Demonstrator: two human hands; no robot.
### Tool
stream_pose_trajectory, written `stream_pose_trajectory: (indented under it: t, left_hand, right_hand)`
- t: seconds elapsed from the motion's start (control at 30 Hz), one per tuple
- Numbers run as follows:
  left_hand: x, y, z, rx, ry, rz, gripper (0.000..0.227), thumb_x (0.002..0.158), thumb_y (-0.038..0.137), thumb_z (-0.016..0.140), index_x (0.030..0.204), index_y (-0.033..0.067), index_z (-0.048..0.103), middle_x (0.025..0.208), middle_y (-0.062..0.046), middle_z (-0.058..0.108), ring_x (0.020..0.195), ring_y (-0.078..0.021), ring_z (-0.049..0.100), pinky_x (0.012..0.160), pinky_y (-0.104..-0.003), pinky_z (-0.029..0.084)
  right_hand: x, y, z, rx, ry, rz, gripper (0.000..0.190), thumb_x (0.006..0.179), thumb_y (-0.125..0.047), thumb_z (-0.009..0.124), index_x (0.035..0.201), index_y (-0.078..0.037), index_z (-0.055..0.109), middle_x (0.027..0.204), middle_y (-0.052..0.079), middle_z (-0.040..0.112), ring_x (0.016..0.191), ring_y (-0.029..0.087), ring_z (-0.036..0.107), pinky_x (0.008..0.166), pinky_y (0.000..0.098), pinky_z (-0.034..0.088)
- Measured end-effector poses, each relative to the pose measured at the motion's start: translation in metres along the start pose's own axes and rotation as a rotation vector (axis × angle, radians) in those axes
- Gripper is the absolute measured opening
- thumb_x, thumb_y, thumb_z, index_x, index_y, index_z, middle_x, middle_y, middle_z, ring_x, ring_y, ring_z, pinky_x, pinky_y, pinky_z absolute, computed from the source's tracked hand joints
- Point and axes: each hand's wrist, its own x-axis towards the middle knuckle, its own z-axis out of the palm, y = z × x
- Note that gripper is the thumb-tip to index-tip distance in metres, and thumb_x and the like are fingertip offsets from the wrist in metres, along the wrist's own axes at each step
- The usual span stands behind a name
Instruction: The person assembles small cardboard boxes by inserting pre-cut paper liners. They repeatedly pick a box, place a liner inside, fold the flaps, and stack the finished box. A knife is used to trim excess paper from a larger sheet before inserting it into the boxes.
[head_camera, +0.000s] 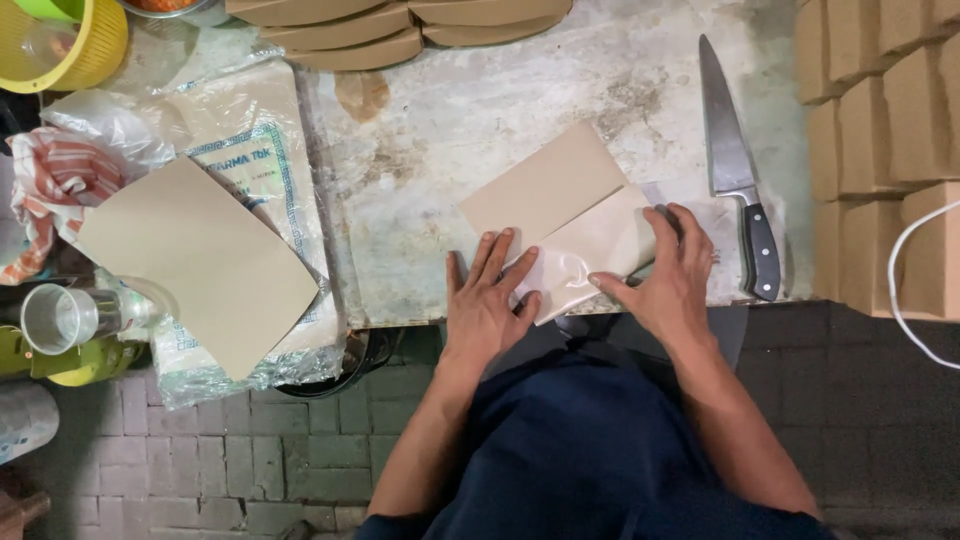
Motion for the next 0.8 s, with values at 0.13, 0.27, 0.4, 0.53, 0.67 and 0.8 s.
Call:
stream_pose_trajectory:
  t: [0.13,0.27,0.4,0.53,0.67,0.8]
  left_hand:
    - [-0.001,-0.003,0.0,-0.016,-0.026,-0.013,0.059,0.089,0.048,0.058,0.146,0.0361,0.048,0.162,-0.004,0.03,0.152,-0.025,0.017,0.114,-0.069,0.009]
    - [-0.002,-0.006,0.004,-0.023,-0.057,-0.016,0.065,0.086,0.05,0.06,0.148,0.0374,0.044,0.163,-0.003,0.026,0.152,-0.0267,0.017,0.115,-0.068,0.008]
    - [0.0,-0.004,0.0,-0.028,-0.087,-0.03,0.066,0.085,0.049,0.061,0.148,0.0379,0.043,0.163,-0.002,0.026,0.152,-0.0268,0.016,0.115,-0.068,0.006]
    - [-0.001,0.001,0.002,-0.024,-0.089,-0.041,0.067,0.085,0.049,0.06,0.148,0.0374,0.042,0.163,-0.002,0.025,0.152,-0.027,0.015,0.115,-0.068,0.005]
    - [0.005,0.02,0.011,0.032,0.11,-0.006,0.056,0.082,0.04,0.063,0.133,0.016,0.062,0.153,-0.015,0.041,0.147,-0.0322,0.028,0.115,-0.069,0.008]
    - [0.022,0.049,0.013,0.196,0.303,0.038,0.073,0.084,0.062,0.059,0.108,-0.0055,0.071,0.136,-0.026,0.055,0.137,-0.0438,0.042,0.113,-0.071,0.014]
  right_hand:
    - [0.001,0.021,-0.006,0.036,0.008,0.02,0.098,0.062,-0.033,0.091,0.144,-0.008,0.043,0.142,0.023,0.034,0.128,0.05,0.038,0.105,0.0631,0.033]
    - [0.01,0.035,-0.023,0.003,-0.002,0.125,0.098,0.066,-0.03,0.089,0.147,-0.008,0.04,0.145,0.026,0.03,0.135,0.05,0.031,0.109,0.0619,0.03]
    - [0.018,0.044,-0.033,-0.005,0.009,0.127,0.091,0.071,-0.022,0.088,0.146,-0.005,0.04,0.143,0.027,0.034,0.134,0.05,0.036,0.105,0.0604,0.038]
    - [0.014,0.055,-0.029,-0.008,0.049,0.111,0.079,0.078,-0.013,0.085,0.145,-0.005,0.044,0.141,0.023,0.039,0.122,0.047,0.05,0.097,0.052,0.048]
    - [0.008,0.037,-0.027,0.044,0.056,-0.009,0.066,0.086,-0.018,0.08,0.14,0.0,0.046,0.137,0.024,0.043,0.122,0.046,0.051,0.1,0.0538,0.045]
    - [-0.002,0.023,-0.014,0.029,-0.001,-0.025,0.074,0.081,-0.033,0.081,0.14,-0.003,0.046,0.138,0.02,0.044,0.13,0.041,0.045,0.101,0.0621,0.037]
